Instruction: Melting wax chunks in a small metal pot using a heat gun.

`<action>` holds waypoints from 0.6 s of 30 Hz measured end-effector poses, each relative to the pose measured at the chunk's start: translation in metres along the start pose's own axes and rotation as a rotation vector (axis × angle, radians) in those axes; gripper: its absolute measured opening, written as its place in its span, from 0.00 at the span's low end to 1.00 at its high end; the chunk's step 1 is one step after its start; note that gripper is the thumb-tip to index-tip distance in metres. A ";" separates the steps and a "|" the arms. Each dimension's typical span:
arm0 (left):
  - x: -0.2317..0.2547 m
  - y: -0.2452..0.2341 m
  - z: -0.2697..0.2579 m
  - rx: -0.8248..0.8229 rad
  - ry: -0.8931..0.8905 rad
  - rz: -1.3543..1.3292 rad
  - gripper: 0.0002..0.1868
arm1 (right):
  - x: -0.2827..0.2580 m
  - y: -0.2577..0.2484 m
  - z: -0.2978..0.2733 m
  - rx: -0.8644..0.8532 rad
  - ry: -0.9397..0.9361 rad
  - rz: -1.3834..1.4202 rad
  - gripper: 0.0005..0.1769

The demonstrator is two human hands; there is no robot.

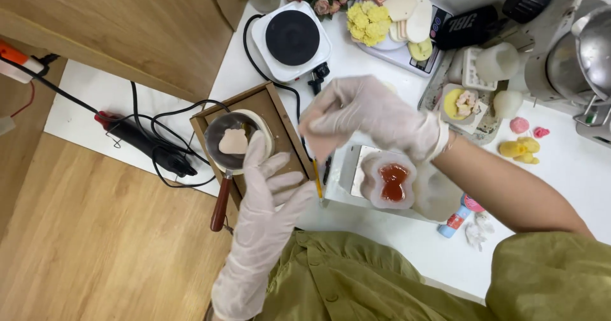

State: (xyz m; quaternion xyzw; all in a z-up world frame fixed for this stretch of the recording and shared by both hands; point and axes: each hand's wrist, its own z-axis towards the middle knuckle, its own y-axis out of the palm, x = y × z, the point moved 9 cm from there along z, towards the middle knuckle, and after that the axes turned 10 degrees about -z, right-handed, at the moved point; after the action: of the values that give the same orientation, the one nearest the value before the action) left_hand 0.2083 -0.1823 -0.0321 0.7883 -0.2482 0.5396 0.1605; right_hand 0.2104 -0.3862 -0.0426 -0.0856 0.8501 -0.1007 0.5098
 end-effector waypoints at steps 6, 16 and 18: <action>-0.020 0.040 0.026 -0.092 -0.061 -0.394 0.39 | -0.007 -0.046 0.018 0.073 0.025 -0.051 0.14; -0.004 0.150 0.139 -0.236 0.145 0.370 0.35 | 0.234 -0.285 0.135 0.670 0.486 -0.014 0.21; -0.021 0.192 0.186 -0.230 0.199 0.307 0.31 | 0.258 -0.295 0.157 0.674 0.424 0.030 0.20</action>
State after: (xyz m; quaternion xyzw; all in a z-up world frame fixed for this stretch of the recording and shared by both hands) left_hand 0.2368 -0.4334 -0.1221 0.6606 -0.4084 0.6009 0.1889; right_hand 0.2417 -0.7484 -0.2577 0.1215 0.8569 -0.3822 0.3239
